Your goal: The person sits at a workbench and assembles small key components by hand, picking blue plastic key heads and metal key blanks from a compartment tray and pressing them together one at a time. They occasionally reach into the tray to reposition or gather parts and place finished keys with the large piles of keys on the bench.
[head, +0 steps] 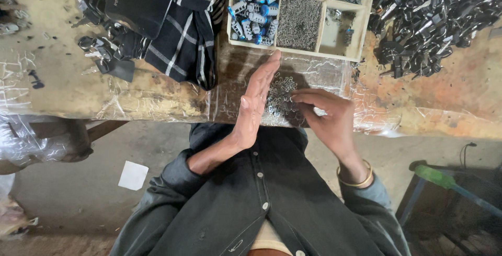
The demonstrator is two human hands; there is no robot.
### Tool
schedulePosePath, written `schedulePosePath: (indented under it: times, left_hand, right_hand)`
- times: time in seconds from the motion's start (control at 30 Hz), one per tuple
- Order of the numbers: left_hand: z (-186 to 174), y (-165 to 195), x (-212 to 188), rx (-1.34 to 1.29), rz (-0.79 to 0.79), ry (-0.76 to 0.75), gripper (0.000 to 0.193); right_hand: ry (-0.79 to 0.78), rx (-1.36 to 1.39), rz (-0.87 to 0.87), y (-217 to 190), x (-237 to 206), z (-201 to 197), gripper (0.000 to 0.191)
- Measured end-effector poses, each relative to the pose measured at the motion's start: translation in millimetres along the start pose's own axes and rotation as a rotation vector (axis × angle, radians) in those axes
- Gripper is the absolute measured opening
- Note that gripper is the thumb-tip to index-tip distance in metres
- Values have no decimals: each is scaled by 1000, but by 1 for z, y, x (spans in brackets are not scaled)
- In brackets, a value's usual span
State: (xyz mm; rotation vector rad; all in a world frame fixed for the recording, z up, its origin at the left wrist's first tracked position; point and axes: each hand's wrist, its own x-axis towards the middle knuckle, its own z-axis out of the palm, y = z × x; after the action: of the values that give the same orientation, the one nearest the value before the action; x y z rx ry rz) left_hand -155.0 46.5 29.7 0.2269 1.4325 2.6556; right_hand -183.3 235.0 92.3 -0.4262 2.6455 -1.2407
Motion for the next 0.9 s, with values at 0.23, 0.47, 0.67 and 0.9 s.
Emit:
schedulePosePath:
  times: [0.23,0.47,0.67,0.9]
  left_hand:
    - [-2,2,0,32,-17,-3,93]
    - [0,0,-1,21,-11,6,93]
    - [-2,-3,-3,-6,-5,21,93]
    - [-3,-6,-5,-57,-30,27,95]
  right_hand:
    - [112,-243,-223,-6,-14,28,35]
    - [107,-324,-192,0,-30,31,39]
    - [64,-428,-207,-9,-34,50,49]
    - [-169,-556,-146,-9,-26,66,64]
